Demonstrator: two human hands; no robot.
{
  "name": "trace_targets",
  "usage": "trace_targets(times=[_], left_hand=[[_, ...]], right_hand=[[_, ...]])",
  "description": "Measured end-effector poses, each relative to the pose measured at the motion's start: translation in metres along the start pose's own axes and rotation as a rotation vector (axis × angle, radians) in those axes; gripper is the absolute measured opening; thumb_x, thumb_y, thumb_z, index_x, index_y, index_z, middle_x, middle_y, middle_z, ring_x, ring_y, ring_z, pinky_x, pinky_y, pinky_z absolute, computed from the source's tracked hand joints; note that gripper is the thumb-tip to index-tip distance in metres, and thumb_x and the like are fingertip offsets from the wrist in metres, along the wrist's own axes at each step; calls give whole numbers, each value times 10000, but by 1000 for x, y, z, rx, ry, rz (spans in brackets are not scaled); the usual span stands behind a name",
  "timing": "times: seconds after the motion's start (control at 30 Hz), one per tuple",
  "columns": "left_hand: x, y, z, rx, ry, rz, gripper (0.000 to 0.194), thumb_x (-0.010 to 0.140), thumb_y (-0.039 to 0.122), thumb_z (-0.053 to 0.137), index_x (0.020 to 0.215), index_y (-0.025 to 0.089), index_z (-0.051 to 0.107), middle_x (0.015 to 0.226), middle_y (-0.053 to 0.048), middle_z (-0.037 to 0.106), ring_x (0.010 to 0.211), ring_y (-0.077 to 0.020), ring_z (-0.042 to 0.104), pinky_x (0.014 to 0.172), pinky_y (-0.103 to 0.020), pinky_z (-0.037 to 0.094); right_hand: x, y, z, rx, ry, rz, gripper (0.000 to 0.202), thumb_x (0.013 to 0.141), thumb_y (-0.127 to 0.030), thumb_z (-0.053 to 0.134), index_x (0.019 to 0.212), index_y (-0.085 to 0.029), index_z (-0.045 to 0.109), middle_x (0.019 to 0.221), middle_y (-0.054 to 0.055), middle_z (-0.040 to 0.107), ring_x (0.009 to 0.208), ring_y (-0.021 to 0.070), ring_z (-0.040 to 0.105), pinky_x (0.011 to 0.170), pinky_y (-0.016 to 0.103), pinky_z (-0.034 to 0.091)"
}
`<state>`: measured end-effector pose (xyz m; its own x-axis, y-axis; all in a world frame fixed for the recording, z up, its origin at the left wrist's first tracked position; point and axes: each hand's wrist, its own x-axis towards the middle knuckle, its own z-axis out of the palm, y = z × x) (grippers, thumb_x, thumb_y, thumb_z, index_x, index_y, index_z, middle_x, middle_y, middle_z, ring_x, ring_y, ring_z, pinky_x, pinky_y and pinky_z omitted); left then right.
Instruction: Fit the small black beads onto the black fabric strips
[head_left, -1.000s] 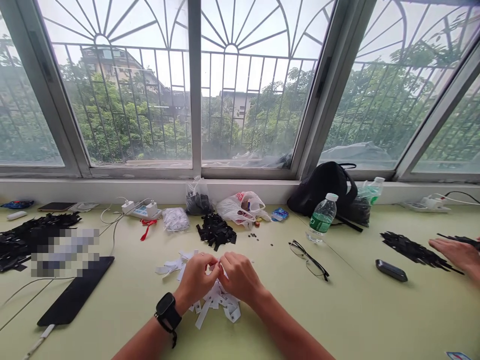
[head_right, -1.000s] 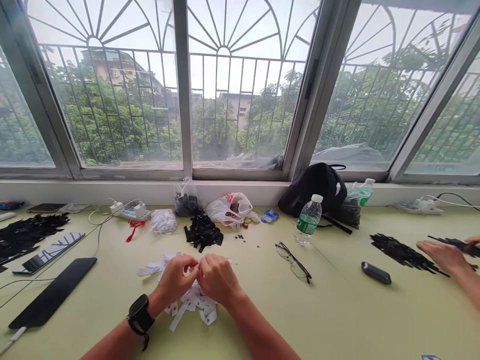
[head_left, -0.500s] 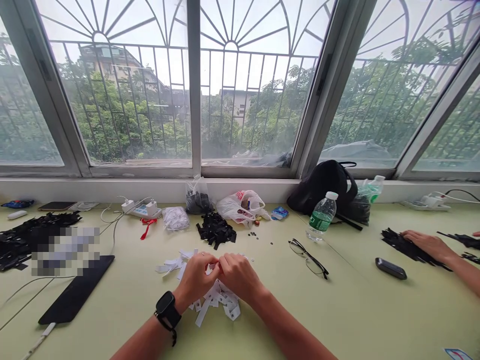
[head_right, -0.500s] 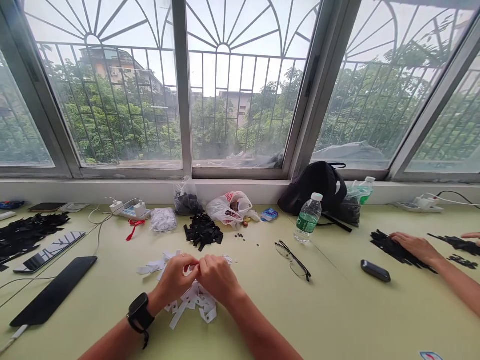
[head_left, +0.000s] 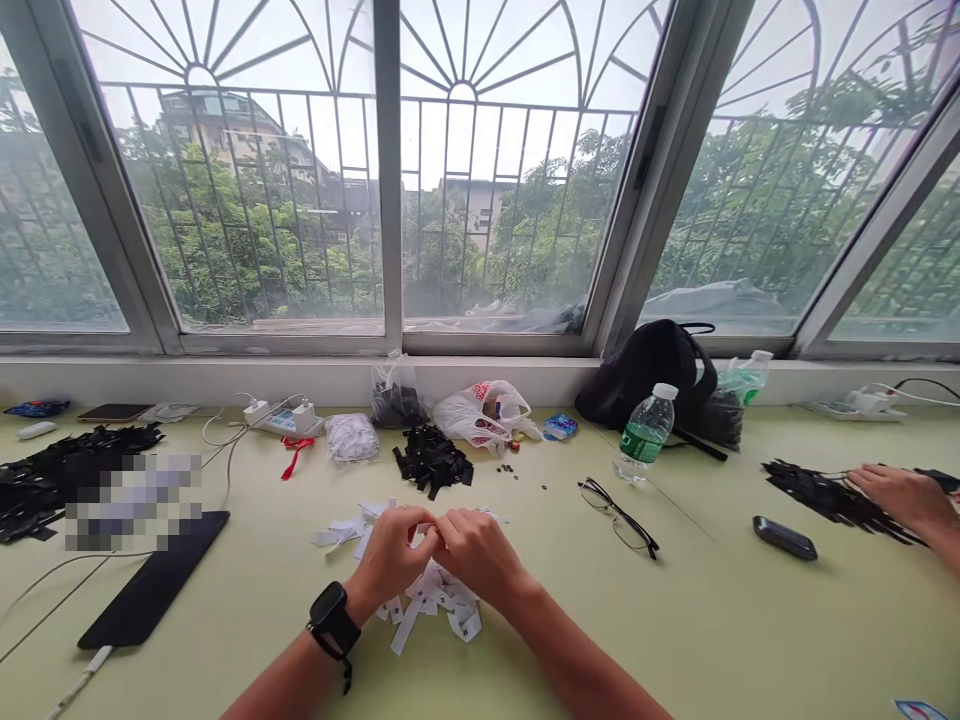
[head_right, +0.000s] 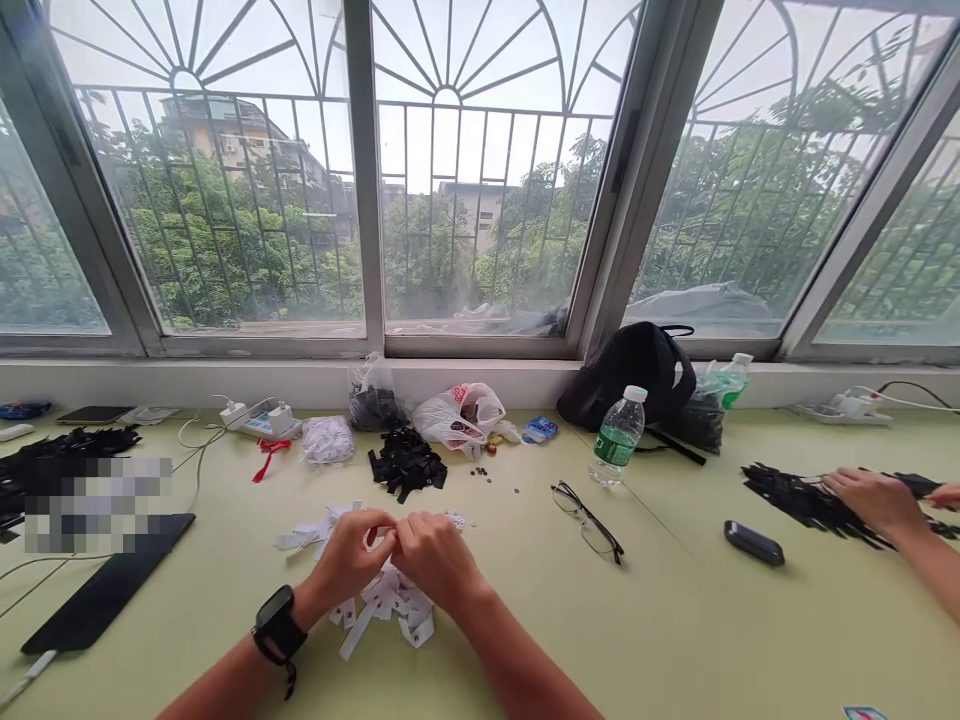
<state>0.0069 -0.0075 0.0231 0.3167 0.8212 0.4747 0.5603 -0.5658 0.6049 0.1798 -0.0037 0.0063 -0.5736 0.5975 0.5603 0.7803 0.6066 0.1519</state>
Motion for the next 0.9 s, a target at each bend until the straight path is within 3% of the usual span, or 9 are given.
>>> trace_targets(times=[0.17, 0.4, 0.9], left_hand=[[3, -4, 3, -71, 72, -51, 236, 914, 256, 550, 796, 203, 747, 649, -17, 675, 596, -162, 521, 605, -271, 386], [3, -4, 5, -171, 52, -64, 261, 954, 305, 545, 831, 197, 748, 683, -7, 695, 582, -142, 481, 561, -245, 362], [2, -1, 2, 25, -3, -8, 243, 943, 233, 533, 783, 190, 710, 683, -8, 662, 623, -155, 513, 632, -268, 365]], right_hand=[[4, 3, -10, 38, 57, 95, 161, 967, -181, 492, 823, -185, 564, 764, 45, 601, 707, 191, 540, 640, 317, 316], [1, 4, -8, 101, 29, 105, 198, 974, -171, 445, 813, -185, 560, 766, 32, 602, 695, 179, 532, 643, 326, 300], [-1, 4, 0, 44, -3, 68, 230, 1009, -192, 442, 816, -176, 567, 750, 31, 597, 668, 176, 532, 602, 315, 287]])
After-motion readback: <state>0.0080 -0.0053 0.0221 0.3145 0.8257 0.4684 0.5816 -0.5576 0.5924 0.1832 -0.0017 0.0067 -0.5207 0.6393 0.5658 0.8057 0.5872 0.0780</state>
